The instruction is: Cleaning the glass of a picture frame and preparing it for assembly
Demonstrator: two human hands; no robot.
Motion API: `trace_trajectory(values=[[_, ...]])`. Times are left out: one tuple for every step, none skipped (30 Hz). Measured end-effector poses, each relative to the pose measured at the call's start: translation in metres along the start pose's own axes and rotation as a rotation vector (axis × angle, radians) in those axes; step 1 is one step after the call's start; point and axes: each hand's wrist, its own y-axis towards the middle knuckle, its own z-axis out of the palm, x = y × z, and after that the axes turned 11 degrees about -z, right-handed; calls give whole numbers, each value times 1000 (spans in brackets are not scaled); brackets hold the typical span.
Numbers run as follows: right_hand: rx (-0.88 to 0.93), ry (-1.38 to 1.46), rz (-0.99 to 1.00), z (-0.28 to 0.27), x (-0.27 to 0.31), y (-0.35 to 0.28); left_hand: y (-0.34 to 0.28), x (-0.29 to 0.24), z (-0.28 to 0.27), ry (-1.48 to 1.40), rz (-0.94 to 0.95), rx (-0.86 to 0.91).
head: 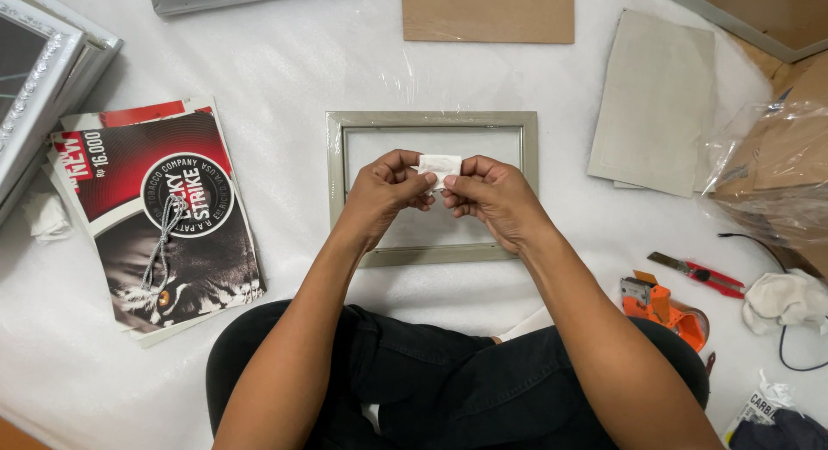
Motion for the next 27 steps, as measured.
trace_trajectory(values=[[-1, 0, 0, 1, 3, -1, -2, -1, 2, 0, 0, 1], [2, 13, 5, 3, 6, -1, -3, -3, 3, 3, 12, 5], [4, 26, 10, 4, 8, -1, -5, -4, 5, 5, 24, 10], [3, 26, 10, 5, 10, -3, -5, -4, 5, 5, 24, 11], [5, 33, 12, 6, 12, -4, -5, -3, 5, 2, 40, 20], [6, 41, 15, 7, 15, -5, -5, -3, 5, -2, 57, 28], [6, 41, 15, 6, 15, -4, -7, -5, 6, -2, 57, 28], [9, 75, 15, 5, 15, -4, -9, -7, 6, 6, 45, 28], [12, 110, 15, 4, 15, -3, -10, -9, 7, 15, 34, 28], [12, 110, 15, 3, 14, -3, -9, -8, 6, 15, 35, 29], [11, 121, 12, 2, 13, -2, -9, -6, 5, 20, 61, 43], [10, 131, 9, 1, 11, -2, -8, -5, 4, 24, 88, 58], [10, 131, 9, 1, 11, -2, -8, -5, 4, 25, 88, 58], [13, 129, 8, 1, 11, -2, -9, -6, 4, 49, 101, 64], [15, 126, 7, 1, 11, -2, -9, -6, 4, 72, 114, 72], [14, 126, 6, 0, 10, -1, -9, -7, 4, 72, 113, 73], [23, 116, 2, -1, 8, -1, -10, -8, 4, 75, 113, 77], [33, 105, -2, -2, 6, 0, -11, -9, 3, 78, 113, 81], [33, 106, -3, -1, 6, 0, -9, -7, 1, 78, 113, 80], [33, 73, -18, 0, 6, 0, -7, -5, -1, 47, 114, 99], [32, 39, -35, 0, 6, -1, -5, -3, -2, 16, 115, 118], [32, 39, -37, -1, 4, 1, -6, -5, 0, 16, 116, 119], [38, 8, -49, -1, 2, 1, -7, -6, 1, 96, 65, 90], [44, -23, -61, -2, -1, 2, -8, -7, 3, 176, 13, 60], [44, -23, -62, -2, 0, 2, -9, -8, 3, 176, 13, 60], [36, -32, -63, -2, 1, 1, -10, -8, 3, 203, 3, 50], [28, -42, -65, -2, 2, 1, -10, -8, 3, 231, -7, 41]])
